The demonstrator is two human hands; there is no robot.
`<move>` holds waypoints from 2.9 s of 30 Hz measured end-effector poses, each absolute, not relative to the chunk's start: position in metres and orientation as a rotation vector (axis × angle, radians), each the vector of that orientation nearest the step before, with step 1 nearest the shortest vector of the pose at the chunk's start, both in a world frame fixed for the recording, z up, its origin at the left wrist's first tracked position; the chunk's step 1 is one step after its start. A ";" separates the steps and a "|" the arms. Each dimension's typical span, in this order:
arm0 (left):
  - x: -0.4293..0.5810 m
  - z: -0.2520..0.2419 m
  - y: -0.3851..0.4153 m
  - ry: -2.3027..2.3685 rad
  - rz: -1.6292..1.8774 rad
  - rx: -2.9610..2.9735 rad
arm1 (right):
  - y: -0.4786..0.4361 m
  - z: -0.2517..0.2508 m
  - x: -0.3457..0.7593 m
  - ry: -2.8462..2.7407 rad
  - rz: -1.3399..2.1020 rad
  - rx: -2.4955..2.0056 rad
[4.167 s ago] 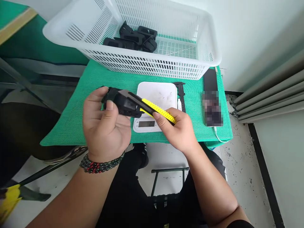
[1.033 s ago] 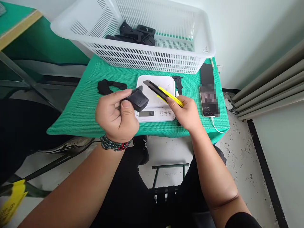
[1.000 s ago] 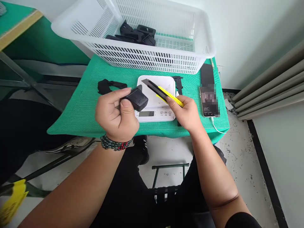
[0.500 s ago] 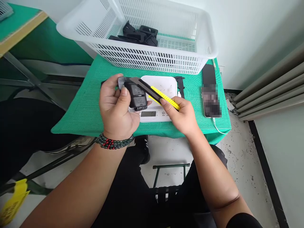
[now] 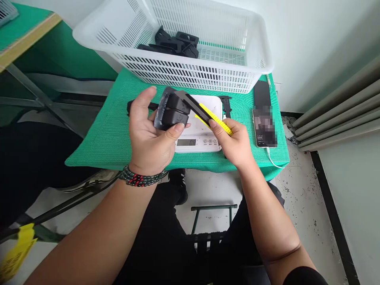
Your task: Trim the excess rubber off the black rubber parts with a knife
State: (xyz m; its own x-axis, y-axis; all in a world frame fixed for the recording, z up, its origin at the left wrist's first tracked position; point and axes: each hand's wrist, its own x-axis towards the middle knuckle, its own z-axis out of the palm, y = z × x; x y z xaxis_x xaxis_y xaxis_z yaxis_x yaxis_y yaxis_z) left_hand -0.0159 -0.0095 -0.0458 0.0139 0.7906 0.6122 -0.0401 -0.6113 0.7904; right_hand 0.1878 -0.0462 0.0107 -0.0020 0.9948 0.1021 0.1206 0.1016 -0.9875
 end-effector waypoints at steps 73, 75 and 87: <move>-0.025 -0.030 -0.021 0.965 1.646 1.908 | -0.049 0.015 0.193 -1.534 0.981 -1.224; -0.024 -0.029 -0.022 0.954 1.643 1.949 | -0.046 0.012 0.196 -1.517 0.882 -1.301; -0.019 -0.023 -0.028 0.852 1.720 2.062 | -0.045 0.012 0.201 -1.507 0.942 -1.305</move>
State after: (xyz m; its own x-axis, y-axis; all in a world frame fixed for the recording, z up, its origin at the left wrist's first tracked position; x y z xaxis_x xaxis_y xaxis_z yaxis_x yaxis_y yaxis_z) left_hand -0.0192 -0.0282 -0.0230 0.0959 0.6259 0.7740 0.2368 -0.7696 0.5930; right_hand 0.2012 -0.0454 0.0117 -0.0348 0.9883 0.1482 0.3003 0.1518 -0.9417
